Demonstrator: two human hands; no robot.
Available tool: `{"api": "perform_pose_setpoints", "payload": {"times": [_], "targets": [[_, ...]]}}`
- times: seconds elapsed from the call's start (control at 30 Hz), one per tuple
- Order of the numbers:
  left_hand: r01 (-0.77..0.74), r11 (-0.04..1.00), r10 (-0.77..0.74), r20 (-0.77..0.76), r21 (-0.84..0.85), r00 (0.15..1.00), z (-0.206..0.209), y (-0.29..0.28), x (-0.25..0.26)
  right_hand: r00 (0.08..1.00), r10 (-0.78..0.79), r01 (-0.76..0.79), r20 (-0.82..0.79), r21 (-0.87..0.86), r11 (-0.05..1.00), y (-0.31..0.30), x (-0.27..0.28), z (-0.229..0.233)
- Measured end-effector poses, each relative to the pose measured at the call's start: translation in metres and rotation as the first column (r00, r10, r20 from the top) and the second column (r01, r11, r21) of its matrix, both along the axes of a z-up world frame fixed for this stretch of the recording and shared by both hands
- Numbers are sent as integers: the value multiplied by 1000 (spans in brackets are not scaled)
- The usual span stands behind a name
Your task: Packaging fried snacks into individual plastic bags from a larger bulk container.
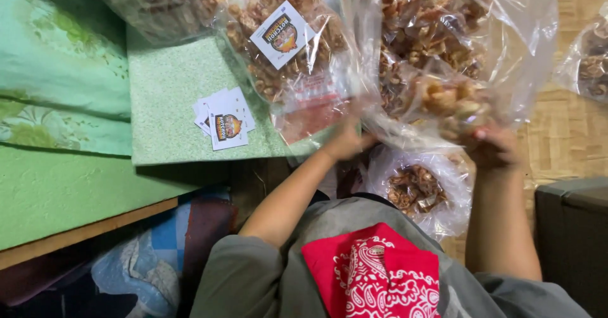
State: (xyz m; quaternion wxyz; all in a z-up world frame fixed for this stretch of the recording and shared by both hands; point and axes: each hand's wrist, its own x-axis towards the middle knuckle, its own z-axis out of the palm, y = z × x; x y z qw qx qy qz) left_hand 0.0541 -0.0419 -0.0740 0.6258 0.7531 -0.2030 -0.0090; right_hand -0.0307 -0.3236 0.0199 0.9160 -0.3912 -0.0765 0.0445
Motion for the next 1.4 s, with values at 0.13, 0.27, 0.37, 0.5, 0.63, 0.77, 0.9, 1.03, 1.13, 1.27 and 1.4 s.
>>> {"api": "perform_pose_setpoints", "payload": {"times": [0.13, 0.27, 0.37, 0.5, 0.63, 0.77, 0.9, 1.03, 1.13, 1.27, 1.4], "targets": [[561, 787, -488, -299, 256, 820, 73, 16, -28, 905, 396, -424, 152, 288, 859, -6, 27, -1], [-124, 773, -245, 473, 623, 846, 73, 49, -54, 190, 976, -125, -105, 984, 130, -4, 17, 26], [-162, 479, -263, 317, 863, 911, 65, 78, -58, 842, 538, -528, 40, -145, 837, -4, -13, -31], [-497, 447, -268, 641, 744, 719, 57, 109, -42, 872, 435, -489, -223, -374, 788, 52, -5, -23], [-425, 544, -217, 611, 724, 762, 24, 133, -25, 910, 372, -410, -182, -524, 747, 93, 6, -27], [-359, 850, 79, 580, 386, 811, 58, 128, -14, 967, 243, -119, 76, -709, 695, 115, 19, -41], [-374, 857, 67, 642, 355, 764, 69, 132, -3, 977, 103, 75, 184, -758, 647, 131, 16, -45], [-415, 808, -22, 725, 418, 688, 63, 128, -8, 950, -251, 300, 183, -755, 583, 171, 9, -27], [-442, 779, -72, 763, 445, 642, 30, 122, -13, 901, -398, 378, 169, -755, 535, 198, 15, -47], [-426, 798, -75, 773, 425, 631, 49, 109, -14, 871, -456, 395, 182, -812, 431, 224, 42, -56], [-433, 789, -127, 805, 437, 580, 12, 112, -14, 851, -478, 420, 218, -828, 370, 226, 56, -68]]}}
